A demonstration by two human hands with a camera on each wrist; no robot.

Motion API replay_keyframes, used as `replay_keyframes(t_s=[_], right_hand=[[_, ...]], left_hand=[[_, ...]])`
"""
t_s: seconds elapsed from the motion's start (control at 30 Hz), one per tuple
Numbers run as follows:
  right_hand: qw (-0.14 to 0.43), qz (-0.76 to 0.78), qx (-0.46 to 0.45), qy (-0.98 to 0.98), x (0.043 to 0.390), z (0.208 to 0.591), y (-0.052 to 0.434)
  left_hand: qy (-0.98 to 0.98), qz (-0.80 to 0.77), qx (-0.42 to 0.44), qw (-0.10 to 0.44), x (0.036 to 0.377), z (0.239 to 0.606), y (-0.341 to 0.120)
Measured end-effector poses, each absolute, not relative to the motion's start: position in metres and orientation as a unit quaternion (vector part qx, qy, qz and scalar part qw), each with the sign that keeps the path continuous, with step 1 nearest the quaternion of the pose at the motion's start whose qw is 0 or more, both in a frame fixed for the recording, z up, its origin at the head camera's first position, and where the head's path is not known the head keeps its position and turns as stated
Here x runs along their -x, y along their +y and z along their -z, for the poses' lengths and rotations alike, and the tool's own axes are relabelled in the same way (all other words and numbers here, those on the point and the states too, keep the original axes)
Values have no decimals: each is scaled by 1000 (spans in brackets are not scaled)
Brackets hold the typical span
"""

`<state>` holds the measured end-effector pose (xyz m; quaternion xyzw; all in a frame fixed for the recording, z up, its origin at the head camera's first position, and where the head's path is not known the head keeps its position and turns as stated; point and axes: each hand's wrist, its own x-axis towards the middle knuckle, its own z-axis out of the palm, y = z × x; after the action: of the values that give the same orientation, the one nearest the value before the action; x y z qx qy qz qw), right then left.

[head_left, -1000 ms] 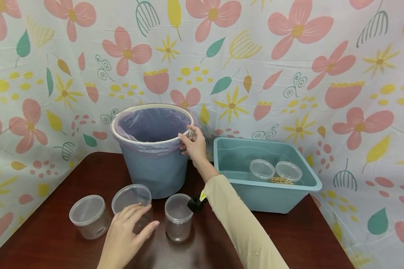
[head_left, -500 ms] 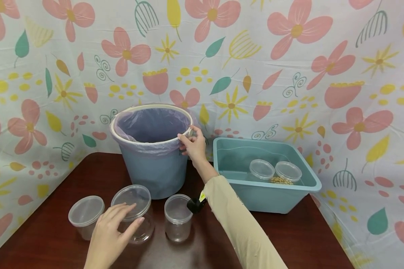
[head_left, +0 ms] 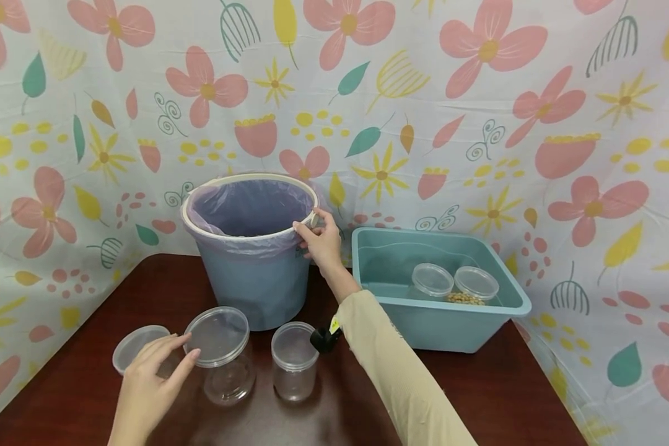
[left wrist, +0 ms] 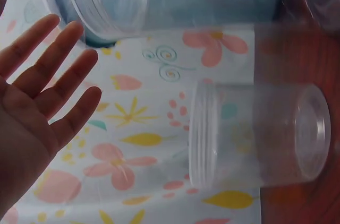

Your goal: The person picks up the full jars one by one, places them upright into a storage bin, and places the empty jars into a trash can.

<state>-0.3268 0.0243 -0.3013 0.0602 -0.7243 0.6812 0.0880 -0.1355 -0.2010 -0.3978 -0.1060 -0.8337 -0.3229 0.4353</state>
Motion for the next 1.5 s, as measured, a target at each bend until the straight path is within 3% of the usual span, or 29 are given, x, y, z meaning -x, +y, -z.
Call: replay_keyframes(t_s=[0.4,0.93,1.1,1.33,1.5], right_hand=[[88,-653,-75,-749,326,302,27],[93,-654,-70,-747,327,304,29],[93,-654,-75,-747,326,305,27],[102,-651,-76,-748,327,306,28],[102,-651,-74,-748,326,306,29]], left_hand=[[-842,320,10,434,128,409,-230],[-832,311,-9,459,144,429,-252],[-848,319,-41,422,148,440,-261],[-860,320,-76,390,167,486,-289],[-873,330,-78,349,155,464,-273]])
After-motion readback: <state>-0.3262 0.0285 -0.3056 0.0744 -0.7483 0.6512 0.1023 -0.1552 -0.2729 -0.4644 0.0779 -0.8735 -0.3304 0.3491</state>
